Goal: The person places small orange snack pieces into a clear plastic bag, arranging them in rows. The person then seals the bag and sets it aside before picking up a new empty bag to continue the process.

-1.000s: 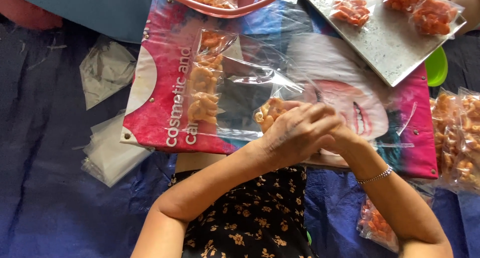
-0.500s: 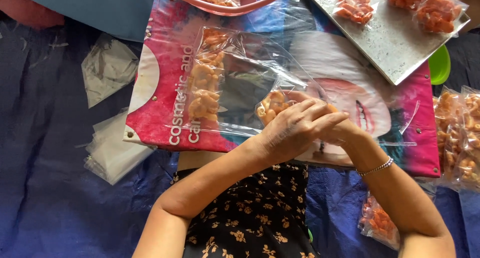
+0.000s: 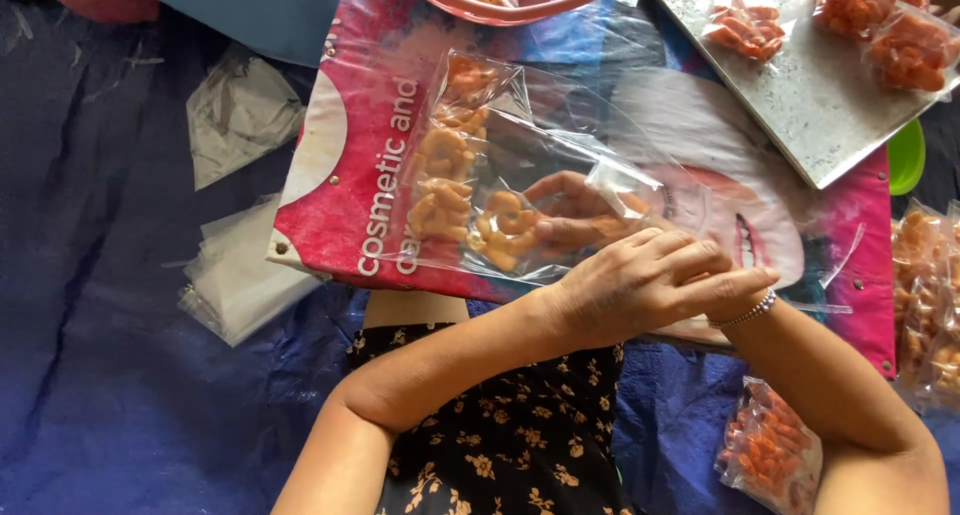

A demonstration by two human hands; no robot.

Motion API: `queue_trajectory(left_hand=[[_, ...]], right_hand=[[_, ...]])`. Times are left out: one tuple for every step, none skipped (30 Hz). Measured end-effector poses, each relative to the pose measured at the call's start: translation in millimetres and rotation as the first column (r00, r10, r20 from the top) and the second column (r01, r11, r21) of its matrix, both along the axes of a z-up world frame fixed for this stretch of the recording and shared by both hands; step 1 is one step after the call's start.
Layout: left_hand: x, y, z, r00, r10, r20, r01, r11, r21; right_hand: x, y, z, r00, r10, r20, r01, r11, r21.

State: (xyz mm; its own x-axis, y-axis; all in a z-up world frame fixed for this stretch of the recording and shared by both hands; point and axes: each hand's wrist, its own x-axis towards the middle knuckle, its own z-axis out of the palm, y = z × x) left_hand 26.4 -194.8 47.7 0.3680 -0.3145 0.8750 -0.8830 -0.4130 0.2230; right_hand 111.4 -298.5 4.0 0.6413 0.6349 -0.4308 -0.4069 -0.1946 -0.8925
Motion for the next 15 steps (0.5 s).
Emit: queue_trajectory(left_hand=[[0, 0, 2, 1.000, 0.004, -0.003, -0.004, 1.000, -0.020], [-1, 0, 5, 1.000, 0.008, -0.005, -0.008, 0.999, -0.040], [-1, -1, 4, 1.000, 0.010, -0.005, -0.011, 0.999, -0.040], [-2, -2, 3, 1.000, 0.010, -0.013, -0.011, 0.999, -0.040], [-2, -3, 2, 1.000, 0.009, -0.022, -0.010, 0.999, -0.039], [-2, -2, 3, 1.000, 0.010, -0.022, -0.011, 0.999, -0.038], [-3, -1, 5, 1.000, -0.002, -0.018, 0.002, 0.999, -0.046], [-3, 0, 6, 1.000, -0.015, -0.015, 0.014, 0.998, -0.054], [-3, 1, 7, 1.000, -0.012, -0.013, 0.012, 0.998, -0.054], [-3, 1, 7, 1.000, -0.020, -0.023, 0.019, 0.998, -0.056], [-3, 2, 8, 0.999, -0.029, -0.034, 0.027, 0.998, -0.057], [-2, 1, 5, 0.999, -0.026, -0.035, 0.024, 0.998, -0.057], [-1, 0, 2, 0.999, -0.031, -0.037, 0.029, 0.998, -0.061], [0, -1, 0, 0.999, -0.036, -0.039, 0.034, 0.997, -0.064], [-1, -1, 0, 0.999, -0.037, -0.039, 0.034, 0.997, -0.065]], right_hand=[[7, 1, -4, 0.998, 0.063, 0.030, -0.063, 0.998, -0.002], [14, 1, -7, 0.990, 0.125, 0.059, -0.125, 0.992, -0.005], [10, 11, 5, 0.990, 0.128, 0.060, -0.128, 0.992, -0.005], [6, 21, 18, 0.978, 0.155, 0.141, -0.151, 0.988, -0.039], [2, 30, 30, 0.959, 0.182, 0.219, -0.170, 0.983, -0.073], [3, 36, 32, 0.958, 0.183, 0.220, -0.171, 0.983, -0.073], [4, 42, 35, 0.951, 0.199, 0.237, -0.200, 0.980, -0.022], [5, 48, 38, 0.943, 0.214, 0.254, -0.229, 0.973, 0.028], [9, 49, 30, 0.942, 0.216, 0.256, -0.231, 0.973, 0.028], [13, 49, 22, 0.934, 0.223, 0.279, -0.246, 0.968, 0.052], [16, 50, 14, 0.926, 0.228, 0.300, -0.262, 0.962, 0.077], [15, 56, 12, 0.926, 0.230, 0.299, -0.264, 0.962, 0.077], [15, 60, 11, 0.917, 0.242, 0.317, -0.274, 0.960, 0.061], [15, 64, 10, 0.908, 0.254, 0.334, -0.284, 0.958, 0.044], [16, 65, 5, 0.908, 0.253, 0.333, -0.283, 0.958, 0.044]])
